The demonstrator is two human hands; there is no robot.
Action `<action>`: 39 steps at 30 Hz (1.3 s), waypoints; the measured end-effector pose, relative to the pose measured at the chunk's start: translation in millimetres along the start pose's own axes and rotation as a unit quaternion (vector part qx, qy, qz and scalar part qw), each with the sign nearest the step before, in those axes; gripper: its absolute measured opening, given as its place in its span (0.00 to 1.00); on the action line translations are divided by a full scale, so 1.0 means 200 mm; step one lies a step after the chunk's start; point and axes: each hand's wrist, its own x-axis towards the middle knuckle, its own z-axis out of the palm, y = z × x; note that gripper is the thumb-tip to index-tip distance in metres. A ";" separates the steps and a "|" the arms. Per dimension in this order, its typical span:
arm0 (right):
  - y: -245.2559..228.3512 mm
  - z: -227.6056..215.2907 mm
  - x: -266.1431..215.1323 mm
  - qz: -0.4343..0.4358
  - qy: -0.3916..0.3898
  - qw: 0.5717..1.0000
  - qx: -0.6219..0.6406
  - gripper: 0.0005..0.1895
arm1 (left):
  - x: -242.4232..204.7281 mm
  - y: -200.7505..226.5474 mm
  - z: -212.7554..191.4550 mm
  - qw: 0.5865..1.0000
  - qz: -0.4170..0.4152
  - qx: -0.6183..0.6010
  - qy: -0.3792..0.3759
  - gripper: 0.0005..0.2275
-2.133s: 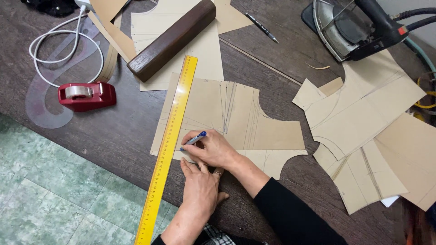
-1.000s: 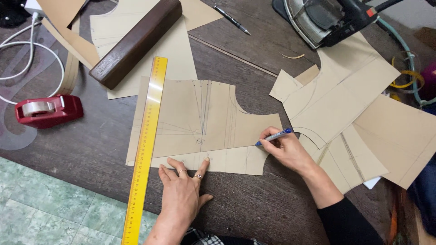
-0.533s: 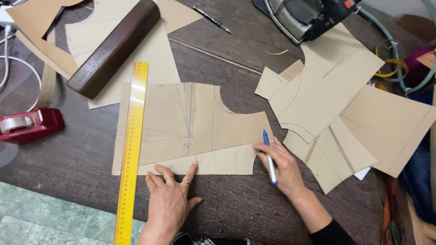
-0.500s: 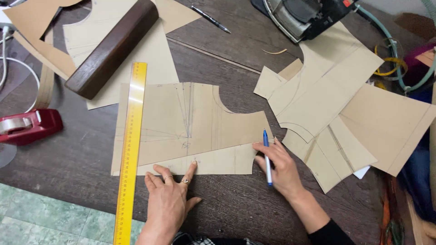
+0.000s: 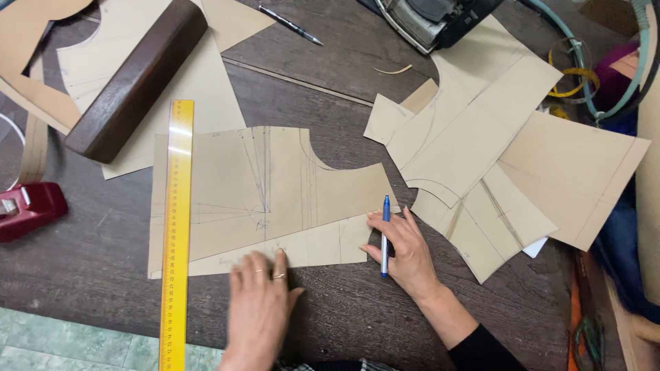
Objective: The person uses a yellow ruler and a blue marker to draw straight lines and curves on a piece of cardboard. They measure and mark the cardboard, then draw freehand lines to connect points and outline a pattern shape.
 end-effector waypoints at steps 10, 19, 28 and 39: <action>0.00 0.00 0.00 0.004 0.003 1.000 -0.004 0.23 | 0.20 0.46 -0.10 0.999 0.040 0.029 -0.020 0.27; 0.05 -0.09 0.06 0.022 -0.041 0.997 0.066 0.18 | 0.34 0.57 -0.12 0.992 0.047 0.092 -0.074 0.30; -0.03 -0.12 0.38 0.184 -0.158 0.929 0.281 0.14 | 0.40 0.57 -0.23 0.983 0.064 0.074 -0.153 0.33; -0.09 -0.01 0.47 0.047 -0.213 0.948 0.231 0.10 | 0.44 0.66 -0.10 0.988 -0.008 0.090 -0.129 0.22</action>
